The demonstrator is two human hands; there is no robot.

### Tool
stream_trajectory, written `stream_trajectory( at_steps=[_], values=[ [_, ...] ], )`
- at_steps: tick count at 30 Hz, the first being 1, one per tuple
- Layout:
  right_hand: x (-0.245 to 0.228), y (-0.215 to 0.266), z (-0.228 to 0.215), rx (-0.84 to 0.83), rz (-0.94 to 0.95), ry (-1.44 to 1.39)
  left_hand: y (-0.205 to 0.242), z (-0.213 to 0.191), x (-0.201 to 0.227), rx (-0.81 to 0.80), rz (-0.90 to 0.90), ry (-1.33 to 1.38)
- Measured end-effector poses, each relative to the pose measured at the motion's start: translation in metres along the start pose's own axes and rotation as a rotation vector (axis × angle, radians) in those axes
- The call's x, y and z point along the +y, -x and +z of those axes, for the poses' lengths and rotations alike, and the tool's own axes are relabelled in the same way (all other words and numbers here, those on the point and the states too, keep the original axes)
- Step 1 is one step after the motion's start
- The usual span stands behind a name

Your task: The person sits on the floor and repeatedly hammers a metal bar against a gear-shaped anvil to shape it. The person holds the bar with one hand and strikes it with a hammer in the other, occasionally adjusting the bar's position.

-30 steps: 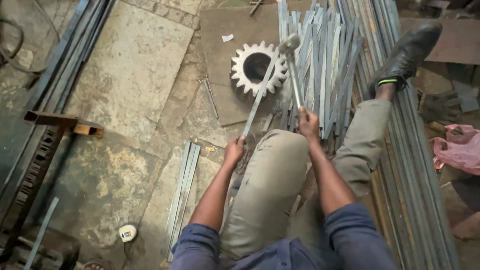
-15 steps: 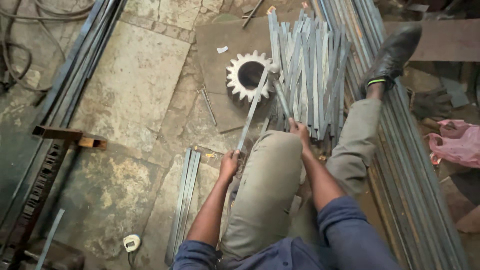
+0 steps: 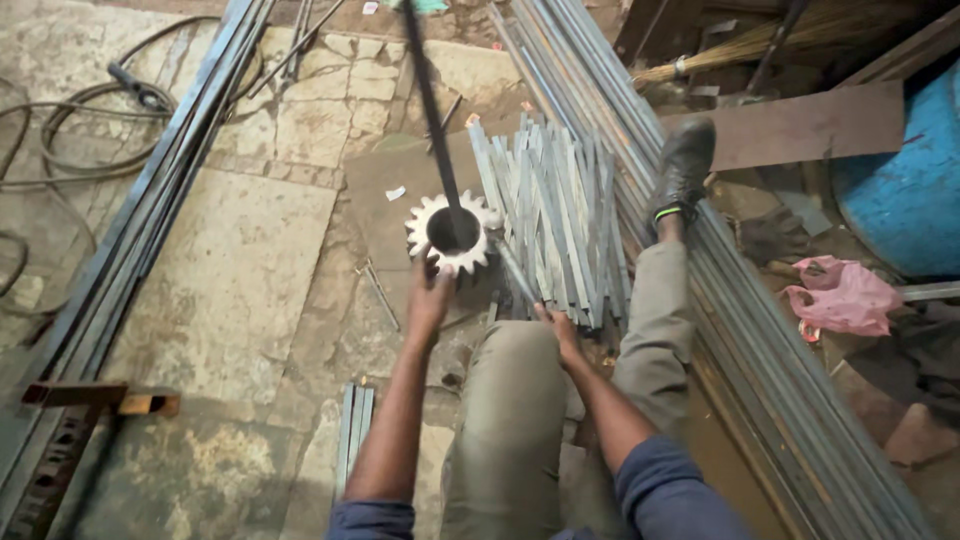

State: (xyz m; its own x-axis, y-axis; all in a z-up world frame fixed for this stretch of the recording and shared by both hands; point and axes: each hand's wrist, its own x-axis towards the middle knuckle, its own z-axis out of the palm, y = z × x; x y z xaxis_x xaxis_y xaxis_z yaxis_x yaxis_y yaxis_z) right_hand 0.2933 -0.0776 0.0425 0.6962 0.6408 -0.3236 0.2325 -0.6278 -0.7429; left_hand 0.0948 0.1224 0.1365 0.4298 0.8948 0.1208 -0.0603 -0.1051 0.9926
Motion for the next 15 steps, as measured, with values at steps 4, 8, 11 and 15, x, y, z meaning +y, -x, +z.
stream_trajectory(
  at_steps=[4,8,11,15],
  values=[
    [0.004,0.001,0.003,-0.017,-0.004,-0.01,-0.008,-0.038,0.005,-0.251,-0.697,0.56],
    [0.018,-0.001,0.013,-0.064,0.007,-0.08,0.03,-0.046,-0.078,-0.293,-0.819,0.124],
    [0.029,-0.004,0.016,-0.039,0.023,-0.053,0.08,-0.045,-0.133,-0.189,-0.781,-0.01],
    [0.036,-0.004,0.015,0.017,-0.023,-0.042,0.095,-0.025,-0.145,-0.066,-0.745,-0.008]
  ],
)
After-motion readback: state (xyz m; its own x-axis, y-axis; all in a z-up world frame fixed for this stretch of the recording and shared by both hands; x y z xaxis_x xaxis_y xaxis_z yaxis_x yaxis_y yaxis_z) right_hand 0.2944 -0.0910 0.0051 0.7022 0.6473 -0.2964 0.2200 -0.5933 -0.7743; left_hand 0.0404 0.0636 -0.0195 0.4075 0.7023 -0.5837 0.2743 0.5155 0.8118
